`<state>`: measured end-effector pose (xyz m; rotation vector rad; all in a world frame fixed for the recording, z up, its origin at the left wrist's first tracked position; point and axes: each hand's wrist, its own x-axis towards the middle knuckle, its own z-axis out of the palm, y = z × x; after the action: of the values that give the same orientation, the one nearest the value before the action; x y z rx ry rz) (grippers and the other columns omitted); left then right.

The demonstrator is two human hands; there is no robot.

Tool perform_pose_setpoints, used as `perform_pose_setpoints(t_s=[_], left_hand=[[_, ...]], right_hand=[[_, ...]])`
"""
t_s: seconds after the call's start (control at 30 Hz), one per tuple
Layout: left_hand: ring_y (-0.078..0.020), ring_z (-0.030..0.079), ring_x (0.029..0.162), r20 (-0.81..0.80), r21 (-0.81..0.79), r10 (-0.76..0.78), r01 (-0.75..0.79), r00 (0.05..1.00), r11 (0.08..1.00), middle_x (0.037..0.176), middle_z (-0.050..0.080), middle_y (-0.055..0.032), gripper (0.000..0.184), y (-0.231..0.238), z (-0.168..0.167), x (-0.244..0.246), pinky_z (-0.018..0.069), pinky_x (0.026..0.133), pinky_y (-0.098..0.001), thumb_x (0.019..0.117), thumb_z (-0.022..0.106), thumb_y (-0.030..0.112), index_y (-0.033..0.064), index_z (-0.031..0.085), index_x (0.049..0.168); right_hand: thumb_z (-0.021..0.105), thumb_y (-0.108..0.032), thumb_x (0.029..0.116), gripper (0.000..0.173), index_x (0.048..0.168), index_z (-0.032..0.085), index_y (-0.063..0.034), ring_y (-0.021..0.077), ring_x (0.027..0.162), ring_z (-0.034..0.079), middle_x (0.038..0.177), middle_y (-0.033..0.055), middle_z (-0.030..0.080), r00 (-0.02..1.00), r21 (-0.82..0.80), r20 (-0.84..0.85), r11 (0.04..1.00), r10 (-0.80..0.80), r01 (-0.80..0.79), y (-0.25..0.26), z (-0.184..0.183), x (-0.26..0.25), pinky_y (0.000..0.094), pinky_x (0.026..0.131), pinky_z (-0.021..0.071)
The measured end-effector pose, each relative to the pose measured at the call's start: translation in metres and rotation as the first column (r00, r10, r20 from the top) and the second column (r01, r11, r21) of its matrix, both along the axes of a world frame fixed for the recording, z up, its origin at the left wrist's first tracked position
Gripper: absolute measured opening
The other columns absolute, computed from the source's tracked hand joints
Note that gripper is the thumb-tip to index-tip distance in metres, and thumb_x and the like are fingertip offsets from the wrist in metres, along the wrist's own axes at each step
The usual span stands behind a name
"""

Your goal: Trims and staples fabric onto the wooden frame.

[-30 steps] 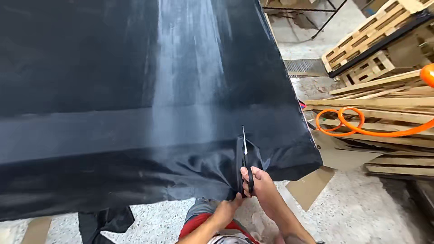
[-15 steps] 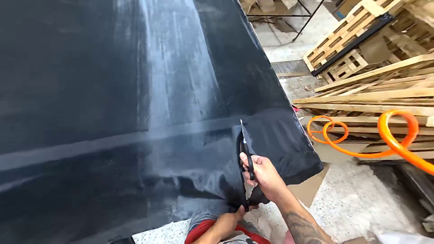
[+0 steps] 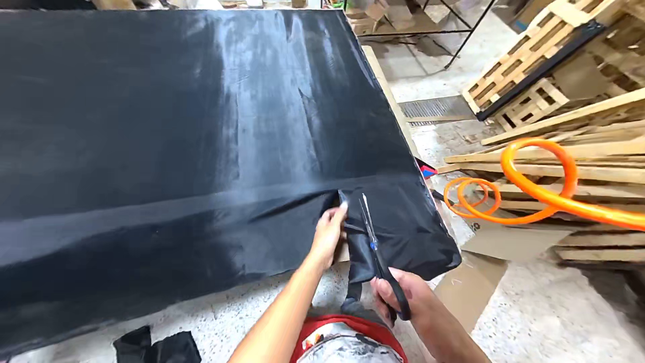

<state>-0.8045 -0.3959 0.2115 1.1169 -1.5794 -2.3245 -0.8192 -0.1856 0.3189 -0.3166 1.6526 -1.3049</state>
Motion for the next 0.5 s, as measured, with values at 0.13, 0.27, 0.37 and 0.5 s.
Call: perform_pose_setpoints(t_s=[0.13, 0.27, 0.37, 0.5], left_hand=[[-0.0331, 0.070, 0.105, 0.142, -0.058, 0.363, -0.359, 0.921, 0.932, 0.110, 0.070, -0.0213, 0.080, -0.005, 0.010, -0.080, 0.0579, 0.091, -0.0565, 0.0821, 0.076, 0.067, -0.0024, 0.063, 0.120], [-0.0303, 0.069, 0.085, 0.077, -0.240, 0.558, -0.528, 0.826, 0.815, 0.090, 0.071, -0.0192, 0.052, 0.003, 0.004, -0.092, 0.0572, 0.078, -0.0522, 0.0862, 0.082, 0.046, -0.0033, 0.068, 0.095], [-0.0261, 0.067, 0.083, 0.058, -0.169, 0.525, -0.510, 0.849, 0.843, 0.090, 0.070, -0.0153, 0.047, 0.011, -0.005, -0.079, 0.0567, 0.074, -0.0496, 0.0868, 0.081, 0.046, 0.0007, 0.069, 0.096], [-0.0192, 0.059, 0.065, 0.057, -0.074, 0.505, -0.500, 0.861, 0.863, 0.075, 0.062, -0.0105, 0.042, 0.014, 0.014, -0.072, 0.0518, 0.061, -0.0405, 0.0910, 0.079, 0.039, 0.0009, 0.063, 0.084]], right_hand=[[0.067, -0.069, 0.0880, 0.061, 0.095, 0.065, -0.0082, 0.0206, 0.059, 0.064, 0.070, 0.0067, 0.064, 0.991, 0.036, -0.129, 0.999, 0.023, -0.019, 0.020, 0.007, -0.034, 0.0380, 0.055, 0.0572], [0.055, -0.057, 0.1010, 0.054, 0.101, 0.065, -0.0039, 0.0191, 0.066, 0.064, 0.086, 0.0101, 0.065, 0.971, -0.218, 0.230, 0.976, 0.060, -0.009, 0.028, 0.011, -0.050, 0.0352, 0.061, 0.0593], [0.048, -0.055, 0.1048, 0.055, 0.098, 0.063, -0.0029, 0.0202, 0.067, 0.064, 0.091, 0.0123, 0.064, 0.898, -0.270, 0.429, 0.962, 0.096, 0.026, 0.019, 0.014, -0.043, 0.0368, 0.062, 0.0596], [0.036, -0.050, 0.1090, 0.056, 0.098, 0.062, -0.0024, 0.0217, 0.068, 0.065, 0.091, 0.0133, 0.065, 0.834, -0.268, 0.544, 0.961, 0.092, 0.069, 0.000, 0.017, -0.028, 0.0382, 0.061, 0.0592]])
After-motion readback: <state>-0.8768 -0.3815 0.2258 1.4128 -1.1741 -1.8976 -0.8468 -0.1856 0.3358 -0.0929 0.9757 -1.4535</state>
